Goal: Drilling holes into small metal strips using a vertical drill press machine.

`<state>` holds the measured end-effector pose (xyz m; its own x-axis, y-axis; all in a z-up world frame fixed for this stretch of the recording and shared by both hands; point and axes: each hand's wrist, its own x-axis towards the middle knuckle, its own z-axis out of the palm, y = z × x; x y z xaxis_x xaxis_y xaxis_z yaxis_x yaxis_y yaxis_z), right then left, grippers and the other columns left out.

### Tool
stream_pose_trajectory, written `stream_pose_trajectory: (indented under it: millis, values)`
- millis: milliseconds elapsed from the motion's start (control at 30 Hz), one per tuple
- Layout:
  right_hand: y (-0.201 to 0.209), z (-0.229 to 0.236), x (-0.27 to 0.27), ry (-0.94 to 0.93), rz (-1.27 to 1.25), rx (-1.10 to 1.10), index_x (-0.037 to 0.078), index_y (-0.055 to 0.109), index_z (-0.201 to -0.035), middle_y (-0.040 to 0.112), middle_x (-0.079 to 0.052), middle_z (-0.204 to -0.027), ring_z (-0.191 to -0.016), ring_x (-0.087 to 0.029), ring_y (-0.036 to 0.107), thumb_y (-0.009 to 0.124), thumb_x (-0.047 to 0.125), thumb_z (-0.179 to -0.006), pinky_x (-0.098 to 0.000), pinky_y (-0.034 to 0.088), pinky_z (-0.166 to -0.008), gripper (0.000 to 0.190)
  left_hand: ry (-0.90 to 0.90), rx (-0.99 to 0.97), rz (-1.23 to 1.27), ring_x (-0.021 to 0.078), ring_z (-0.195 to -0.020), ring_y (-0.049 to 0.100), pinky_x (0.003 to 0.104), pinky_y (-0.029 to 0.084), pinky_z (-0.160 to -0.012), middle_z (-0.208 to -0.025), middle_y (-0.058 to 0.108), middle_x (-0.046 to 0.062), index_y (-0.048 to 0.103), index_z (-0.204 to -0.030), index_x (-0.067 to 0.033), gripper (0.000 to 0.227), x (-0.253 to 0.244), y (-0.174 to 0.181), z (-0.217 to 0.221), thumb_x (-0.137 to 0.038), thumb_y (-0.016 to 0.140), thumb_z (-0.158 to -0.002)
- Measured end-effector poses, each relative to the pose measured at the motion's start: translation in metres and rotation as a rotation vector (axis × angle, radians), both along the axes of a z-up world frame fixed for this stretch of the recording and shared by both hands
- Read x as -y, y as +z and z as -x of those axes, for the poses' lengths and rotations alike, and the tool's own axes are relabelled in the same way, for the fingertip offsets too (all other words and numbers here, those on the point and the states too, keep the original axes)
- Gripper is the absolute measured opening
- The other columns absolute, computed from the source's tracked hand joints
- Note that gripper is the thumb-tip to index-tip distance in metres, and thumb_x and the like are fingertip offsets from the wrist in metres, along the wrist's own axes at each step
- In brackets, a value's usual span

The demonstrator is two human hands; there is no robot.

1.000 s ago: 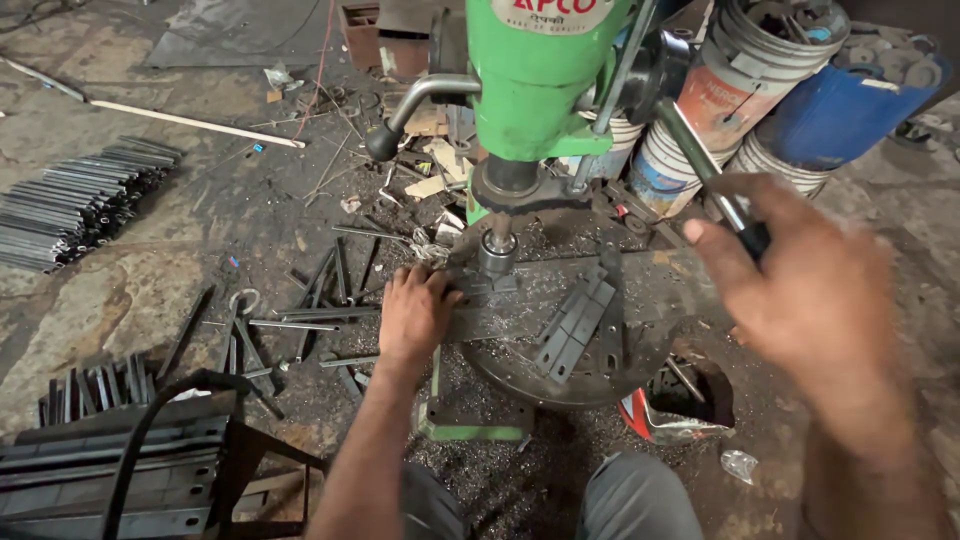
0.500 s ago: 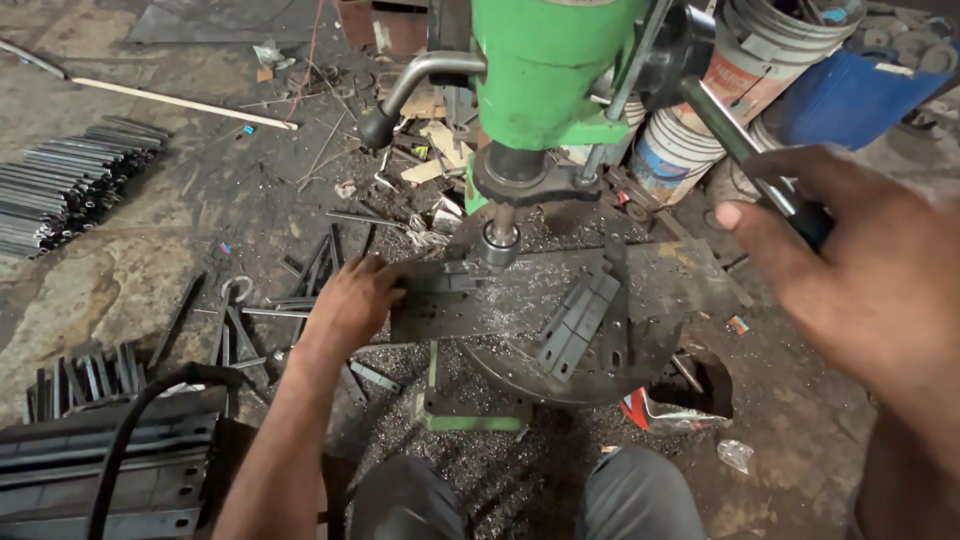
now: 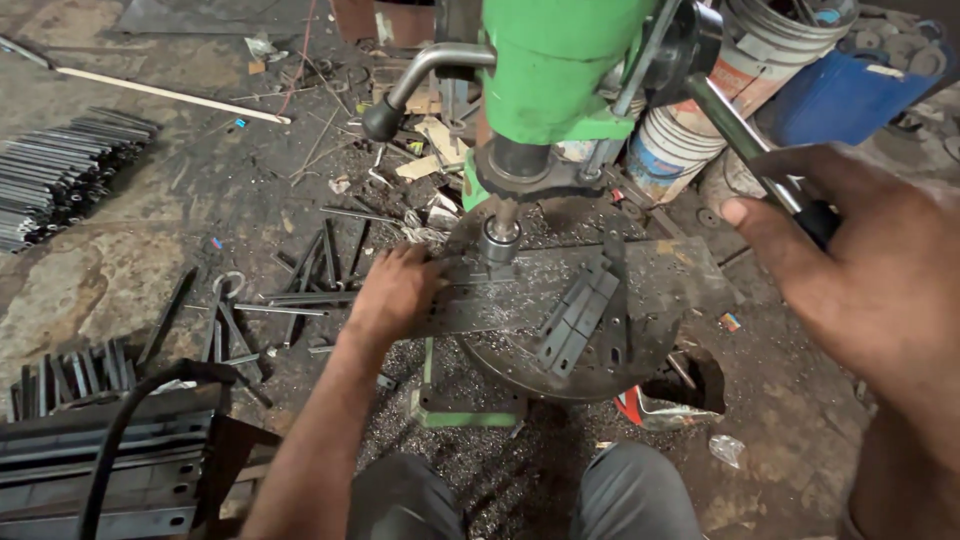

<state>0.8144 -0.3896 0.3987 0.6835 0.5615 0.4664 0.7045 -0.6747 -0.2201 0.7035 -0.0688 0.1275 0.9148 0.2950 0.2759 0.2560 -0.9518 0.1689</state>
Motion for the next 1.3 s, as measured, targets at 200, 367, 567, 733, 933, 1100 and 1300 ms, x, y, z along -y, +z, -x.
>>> stream_pose_trajectory:
  millis: [200,367,567,733,933,1100,1300]
  values:
    - [0.000,0.004,0.004,-0.032,0.021,0.000,0.008,0.075,-0.122,0.072,-0.013,-0.075,-0.055,-0.025,0.069,0.074,0.034,-0.096,-0.0391,0.049,-0.050,0.037,0.121,0.075,0.109,0.0347,-0.123,0.056,0.048,0.046,-0.106,-0.123,0.064,0.013,0.070,-0.117,-0.0125,0.031,0.011,-0.017,0.001,-0.034,0.065,-0.096]
    - [0.000,0.006,0.000,-0.052,0.080,0.109,0.012,0.075,-0.122,0.074,-0.014,-0.080,-0.068,-0.030,0.072,0.076,0.040,-0.094,-0.0411,0.053,-0.060,0.039,0.217,0.147,0.053,0.0365,-0.123,0.055,0.049,0.046,-0.102,-0.124,0.063,0.014,0.071,-0.114,-0.0128,0.035,0.026,-0.012,-0.006,-0.037,0.070,-0.090]
    - [-0.007,-0.002,0.004,-0.011,0.054,0.086,0.013,0.073,-0.124,0.075,-0.012,-0.088,-0.071,-0.030,0.073,0.075,0.040,-0.093,-0.0425,0.055,-0.064,0.041,0.287,0.104,0.130,0.0344,-0.124,0.054,0.048,0.046,-0.103,-0.125,0.063,0.012,0.072,-0.117,-0.0155,0.036,0.036,-0.004,-0.005,-0.040,0.070,-0.091]
    - [-0.007,0.009,-0.002,-0.211,0.147,-0.053,0.020,0.069,-0.134,0.075,-0.011,-0.081,-0.066,-0.030,0.073,0.073,0.044,-0.096,-0.0430,0.056,-0.063,0.045,0.294,0.031,0.213,0.0315,-0.122,0.054,0.049,0.045,-0.104,-0.129,0.061,0.012,0.072,-0.121,-0.0186,0.036,0.036,-0.004,-0.007,-0.043,0.066,-0.094]
    - [-0.030,-0.001,0.003,0.038,-0.022,0.188,0.010,0.068,-0.127,0.073,-0.014,-0.080,-0.072,-0.036,0.072,0.075,0.034,-0.094,-0.0469,0.055,-0.067,0.042,0.287,0.124,0.137,0.0338,-0.126,0.051,0.049,0.042,-0.104,-0.135,0.059,0.013,0.074,-0.117,-0.0179,0.038,0.037,-0.004,-0.006,-0.044,0.066,-0.091]
    - [-0.025,0.001,0.001,-0.019,0.009,0.051,0.012,0.064,-0.133,0.073,-0.013,-0.080,-0.071,-0.037,0.072,0.070,0.034,-0.096,-0.0485,0.055,-0.068,0.044,0.311,0.021,0.213,0.0313,-0.131,0.051,0.046,0.042,-0.110,-0.137,0.060,0.010,0.071,-0.123,-0.0167,0.039,0.041,0.008,-0.003,-0.044,0.064,-0.096]
    - [-0.025,0.003,-0.001,-0.097,0.044,0.017,0.015,0.063,-0.137,0.073,-0.013,-0.076,-0.070,-0.035,0.073,0.069,0.036,-0.097,-0.0464,0.055,-0.067,0.045,0.292,0.135,0.121,0.0342,-0.126,0.052,0.048,0.044,-0.103,-0.132,0.061,0.012,0.073,-0.117,-0.0161,0.038,0.037,-0.004,-0.006,-0.044,0.068,-0.091]
